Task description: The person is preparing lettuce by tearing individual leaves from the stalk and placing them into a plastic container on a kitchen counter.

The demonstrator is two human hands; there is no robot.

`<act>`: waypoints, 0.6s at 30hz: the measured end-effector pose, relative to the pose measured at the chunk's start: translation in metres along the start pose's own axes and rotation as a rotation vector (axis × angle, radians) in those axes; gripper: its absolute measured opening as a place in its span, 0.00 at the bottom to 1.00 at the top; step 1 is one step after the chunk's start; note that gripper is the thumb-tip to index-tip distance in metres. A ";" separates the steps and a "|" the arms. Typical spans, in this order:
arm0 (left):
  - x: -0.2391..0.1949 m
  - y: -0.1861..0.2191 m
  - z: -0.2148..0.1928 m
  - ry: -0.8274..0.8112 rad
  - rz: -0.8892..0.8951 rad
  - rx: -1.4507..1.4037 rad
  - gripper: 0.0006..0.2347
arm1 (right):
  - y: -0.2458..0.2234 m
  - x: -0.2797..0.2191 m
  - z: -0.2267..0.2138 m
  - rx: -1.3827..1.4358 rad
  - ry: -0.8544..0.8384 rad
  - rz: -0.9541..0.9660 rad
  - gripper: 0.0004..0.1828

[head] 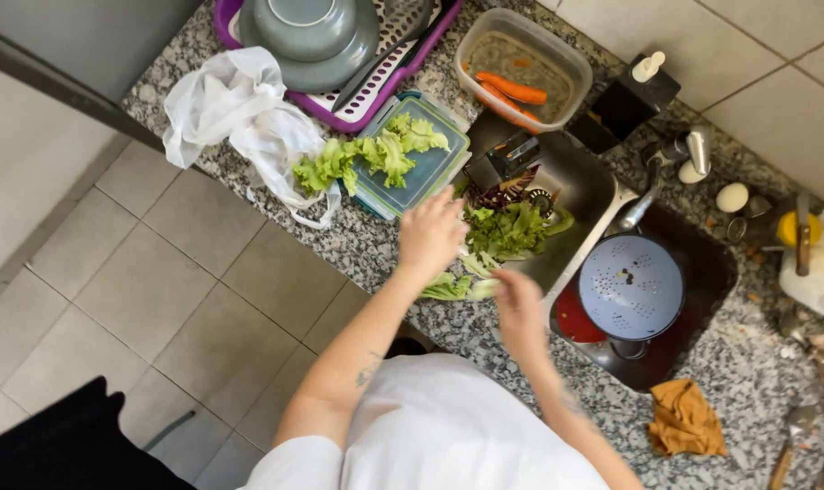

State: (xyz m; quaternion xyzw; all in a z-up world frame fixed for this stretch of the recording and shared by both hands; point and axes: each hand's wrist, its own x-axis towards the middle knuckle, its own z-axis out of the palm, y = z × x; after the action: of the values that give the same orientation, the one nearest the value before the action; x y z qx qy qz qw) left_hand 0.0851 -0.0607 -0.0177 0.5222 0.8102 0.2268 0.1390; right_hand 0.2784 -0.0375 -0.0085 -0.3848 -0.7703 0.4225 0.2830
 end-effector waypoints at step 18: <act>0.098 -0.159 -0.061 0.144 -0.079 -0.549 0.06 | -0.021 0.047 0.033 -0.153 0.221 0.320 0.16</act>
State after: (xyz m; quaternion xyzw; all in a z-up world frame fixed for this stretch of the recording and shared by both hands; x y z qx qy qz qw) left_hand -0.1079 -0.0413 -0.0455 0.4157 0.7459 0.4687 0.2261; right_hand 0.2199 -0.0200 -0.0008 -0.5665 -0.6934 0.3576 0.2652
